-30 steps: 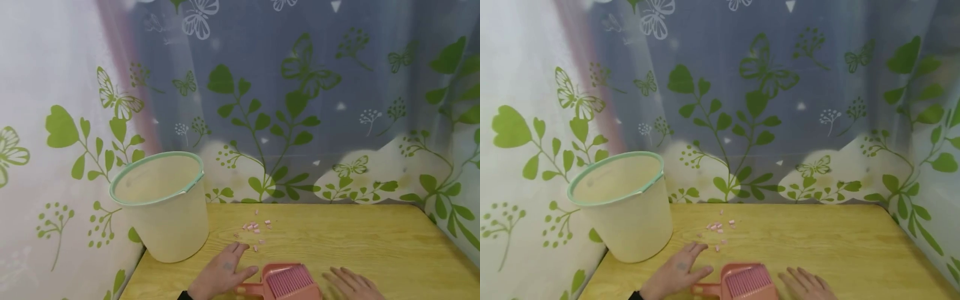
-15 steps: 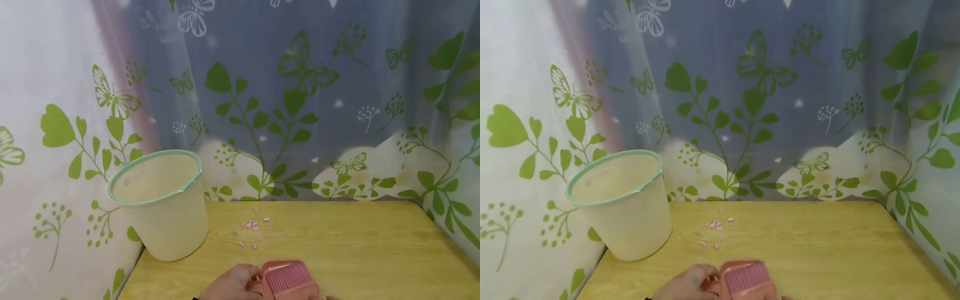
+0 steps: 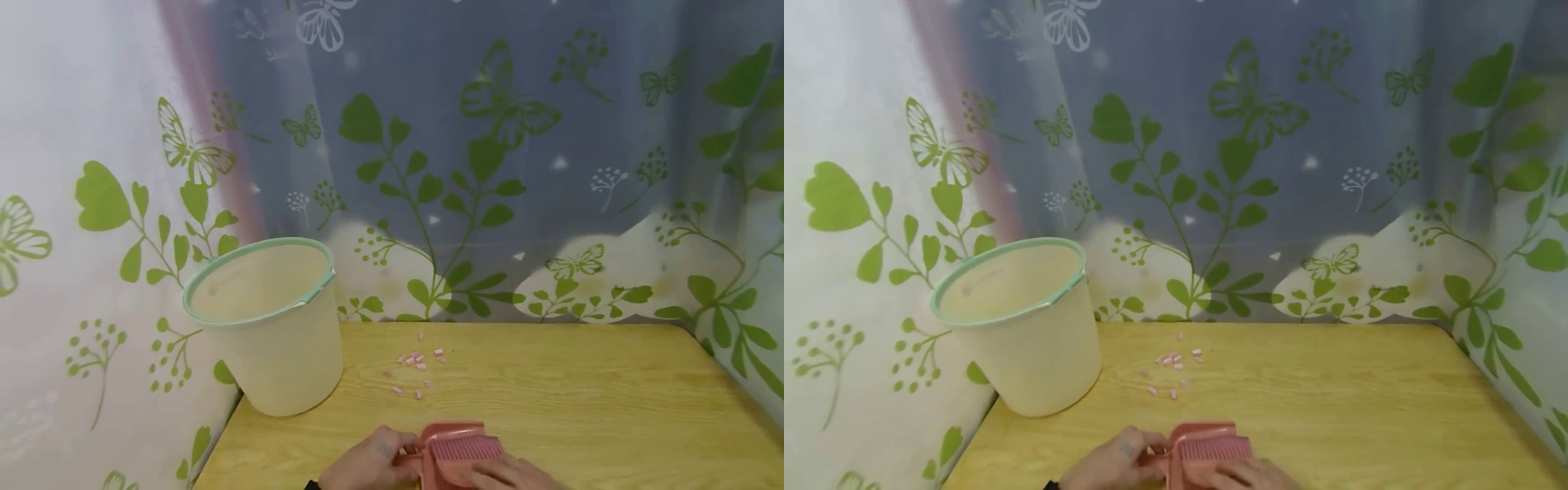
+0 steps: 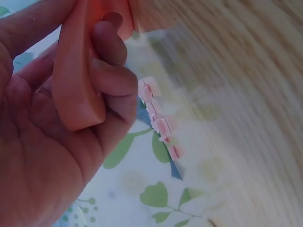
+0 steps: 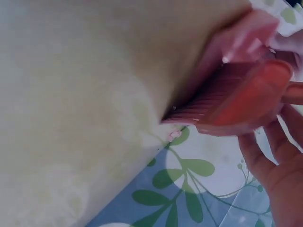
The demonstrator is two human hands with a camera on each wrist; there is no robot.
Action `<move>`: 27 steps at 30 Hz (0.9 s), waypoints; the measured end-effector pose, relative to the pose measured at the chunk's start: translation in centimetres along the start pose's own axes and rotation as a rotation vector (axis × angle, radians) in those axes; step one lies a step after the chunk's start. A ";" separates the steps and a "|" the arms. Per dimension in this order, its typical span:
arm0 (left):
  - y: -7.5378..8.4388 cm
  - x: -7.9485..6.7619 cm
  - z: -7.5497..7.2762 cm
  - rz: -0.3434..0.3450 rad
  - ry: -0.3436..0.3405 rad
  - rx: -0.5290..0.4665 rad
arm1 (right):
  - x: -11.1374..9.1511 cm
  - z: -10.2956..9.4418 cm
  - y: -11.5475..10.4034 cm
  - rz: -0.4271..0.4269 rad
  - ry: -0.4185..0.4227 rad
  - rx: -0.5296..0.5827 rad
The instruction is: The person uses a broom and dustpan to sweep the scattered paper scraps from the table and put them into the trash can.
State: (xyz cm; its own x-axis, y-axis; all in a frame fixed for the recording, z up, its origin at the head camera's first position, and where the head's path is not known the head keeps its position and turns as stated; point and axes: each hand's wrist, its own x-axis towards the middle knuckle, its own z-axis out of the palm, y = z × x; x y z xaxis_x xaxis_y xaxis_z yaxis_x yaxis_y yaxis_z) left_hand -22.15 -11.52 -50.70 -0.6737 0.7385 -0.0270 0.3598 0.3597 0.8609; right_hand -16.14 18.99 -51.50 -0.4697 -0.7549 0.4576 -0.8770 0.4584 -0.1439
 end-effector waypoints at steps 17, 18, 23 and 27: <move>0.2 -0.4 -0.7 0.079 -0.039 0.237 | 8.6 -1.3 13.3 0.198 0.253 0.122; 0.2 -0.4 -0.7 0.076 -0.046 0.237 | 8.9 -0.7 13.9 0.173 0.250 0.131; 0.2 -0.2 -0.8 0.098 -0.045 0.323 | 9.5 0.2 15.4 0.135 0.224 0.121; 0.4 -0.2 -1.2 0.125 -0.024 0.360 | 9.2 -0.6 15.7 0.131 0.155 0.146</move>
State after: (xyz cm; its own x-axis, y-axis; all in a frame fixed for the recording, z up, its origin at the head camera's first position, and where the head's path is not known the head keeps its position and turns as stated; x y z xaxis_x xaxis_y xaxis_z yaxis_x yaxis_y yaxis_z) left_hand -22.61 -12.20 -49.79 -0.5970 0.8006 0.0513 0.6447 0.4407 0.6246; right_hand -34.18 19.55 -49.02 -0.5689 -0.6074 0.5545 -0.8204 0.4662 -0.3310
